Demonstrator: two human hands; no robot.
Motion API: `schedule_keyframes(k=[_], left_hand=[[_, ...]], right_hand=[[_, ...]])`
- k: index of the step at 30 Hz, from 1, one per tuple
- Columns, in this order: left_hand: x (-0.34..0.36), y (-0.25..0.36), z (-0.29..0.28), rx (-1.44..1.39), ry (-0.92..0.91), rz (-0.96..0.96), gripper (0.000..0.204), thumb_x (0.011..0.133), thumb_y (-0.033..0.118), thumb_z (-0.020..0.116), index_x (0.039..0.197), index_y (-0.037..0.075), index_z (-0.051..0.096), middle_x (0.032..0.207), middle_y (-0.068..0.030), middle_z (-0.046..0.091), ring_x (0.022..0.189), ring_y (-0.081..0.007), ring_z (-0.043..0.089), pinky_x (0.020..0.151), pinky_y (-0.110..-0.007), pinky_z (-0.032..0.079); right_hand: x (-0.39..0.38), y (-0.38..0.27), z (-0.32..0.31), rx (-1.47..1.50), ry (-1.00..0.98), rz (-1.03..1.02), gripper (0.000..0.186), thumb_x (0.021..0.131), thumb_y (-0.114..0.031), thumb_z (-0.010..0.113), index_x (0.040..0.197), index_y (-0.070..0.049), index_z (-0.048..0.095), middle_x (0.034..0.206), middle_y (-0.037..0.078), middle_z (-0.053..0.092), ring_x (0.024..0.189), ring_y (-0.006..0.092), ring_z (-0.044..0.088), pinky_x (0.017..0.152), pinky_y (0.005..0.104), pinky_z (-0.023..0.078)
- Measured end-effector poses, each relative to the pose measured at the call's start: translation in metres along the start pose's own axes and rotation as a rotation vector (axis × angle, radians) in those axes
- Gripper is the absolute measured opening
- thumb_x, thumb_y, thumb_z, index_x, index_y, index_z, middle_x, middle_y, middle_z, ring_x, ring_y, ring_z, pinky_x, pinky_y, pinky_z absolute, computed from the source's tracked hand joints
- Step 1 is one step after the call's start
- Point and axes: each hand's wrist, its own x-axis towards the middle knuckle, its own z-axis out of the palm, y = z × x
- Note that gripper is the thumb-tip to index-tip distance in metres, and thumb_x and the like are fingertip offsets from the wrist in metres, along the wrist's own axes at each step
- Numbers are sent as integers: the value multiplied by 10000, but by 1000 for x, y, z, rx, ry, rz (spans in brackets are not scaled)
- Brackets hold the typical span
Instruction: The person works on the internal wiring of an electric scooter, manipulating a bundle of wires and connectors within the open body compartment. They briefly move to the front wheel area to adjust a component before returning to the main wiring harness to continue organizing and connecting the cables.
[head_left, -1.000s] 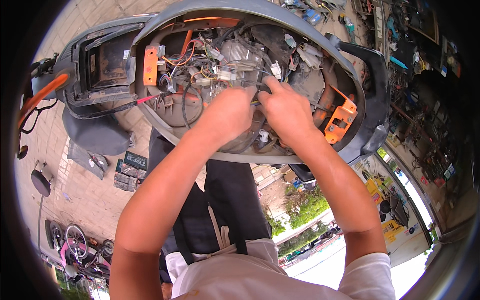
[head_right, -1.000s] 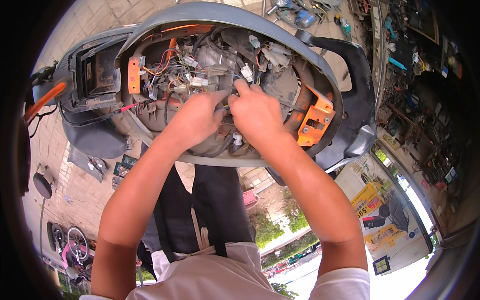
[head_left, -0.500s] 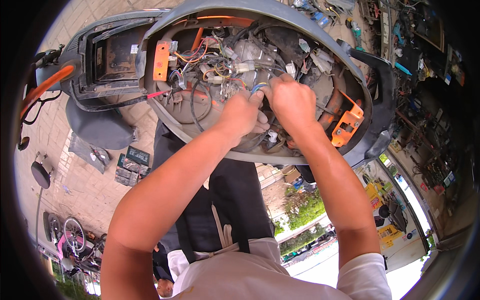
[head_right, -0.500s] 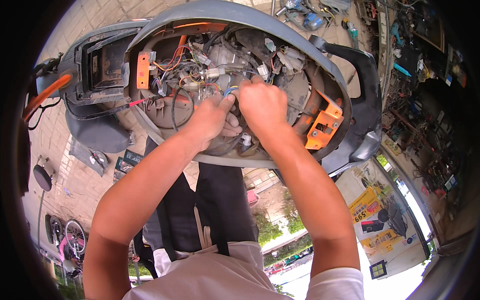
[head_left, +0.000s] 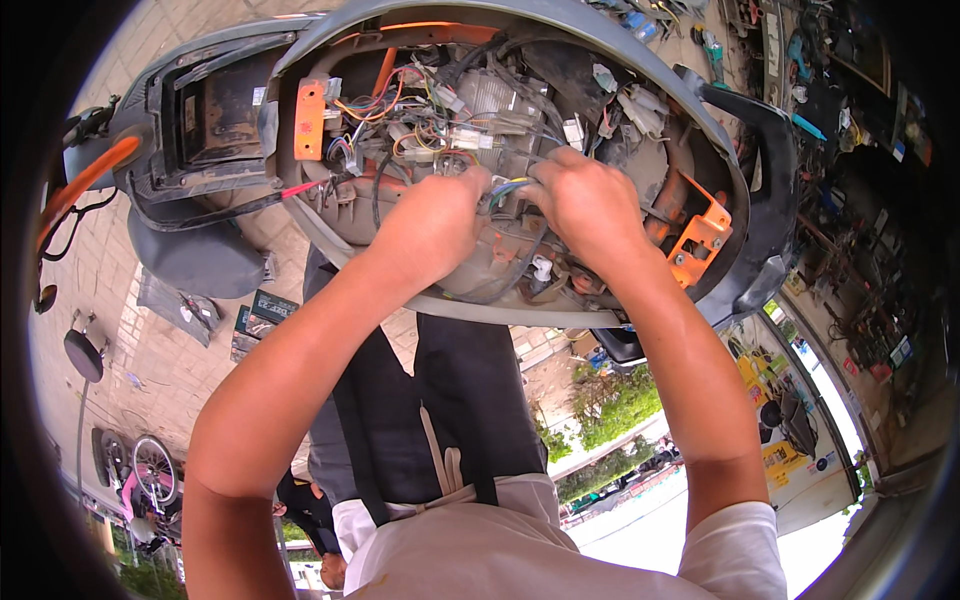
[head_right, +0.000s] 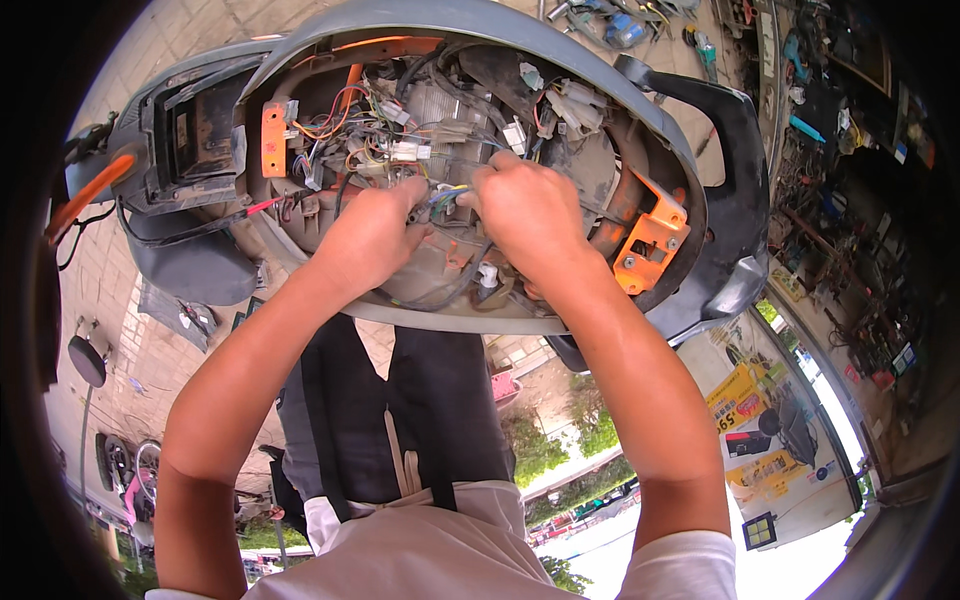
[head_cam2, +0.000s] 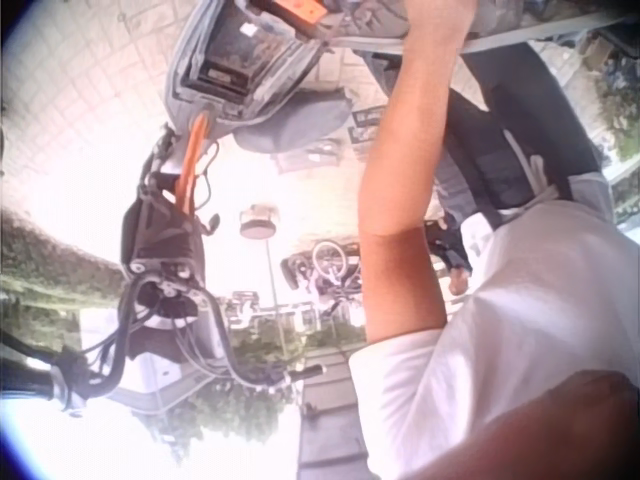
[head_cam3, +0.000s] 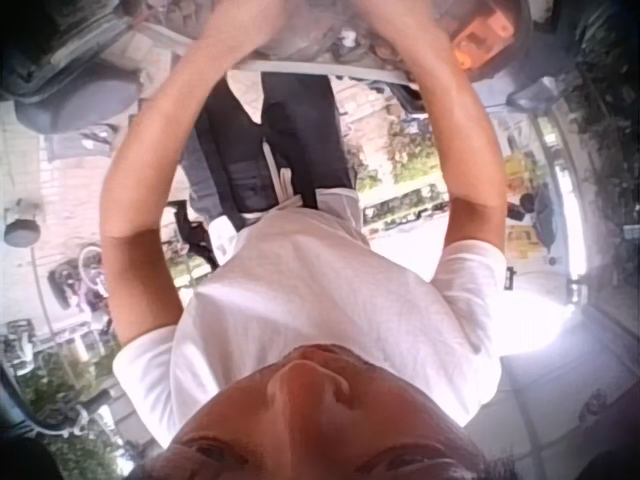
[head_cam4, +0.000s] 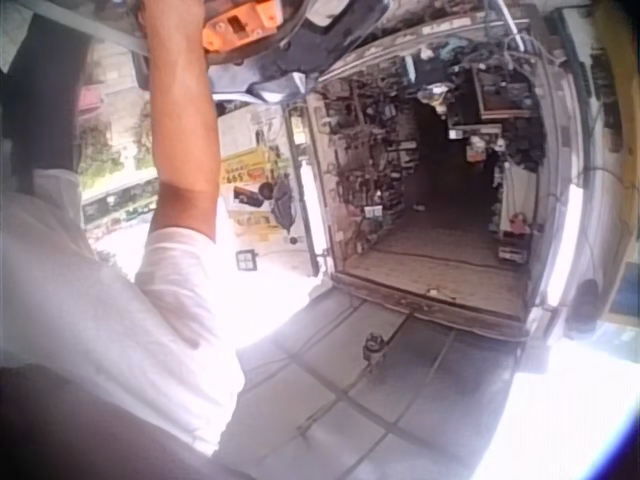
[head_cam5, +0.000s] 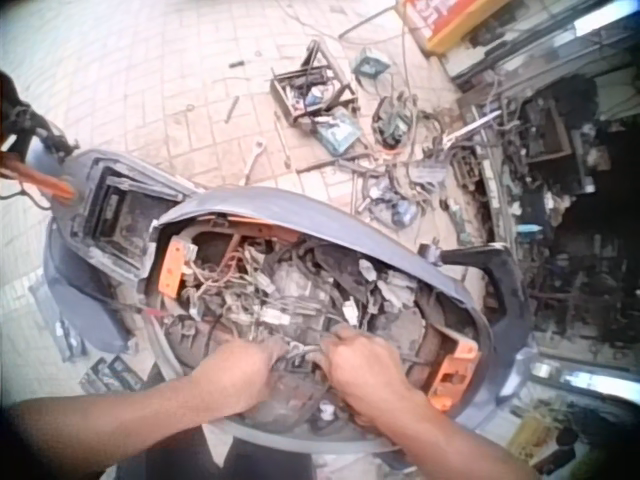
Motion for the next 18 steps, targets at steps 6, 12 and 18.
schedule_keyframes(k=[6,12,18], left_hand=[[7,11,12,38,104,-106,224,848,86,592,1003,-24,474,770,-273,621,774,-455,613,683,-512,484],[4,2,8,-471,-135,-227,263,977,215,522,1013,-40,570,865,-126,668,789,-171,643,724,-324,500],[-3,-11,-7,-542,-266,-287,217,948,156,560,1043,-13,658,839,-53,673,762,-94,613,702,-253,492]], right_hand=[[9,-10,4,16,9,181,261,858,-302,646,825,-43,660,866,134,650,734,370,642,652,460,519],[4,-12,12,25,75,185,242,816,-277,682,809,-37,656,834,125,646,727,345,655,634,438,524],[-26,-28,-1,314,262,156,181,807,-198,702,844,-28,653,747,120,620,687,275,653,601,353,527]])
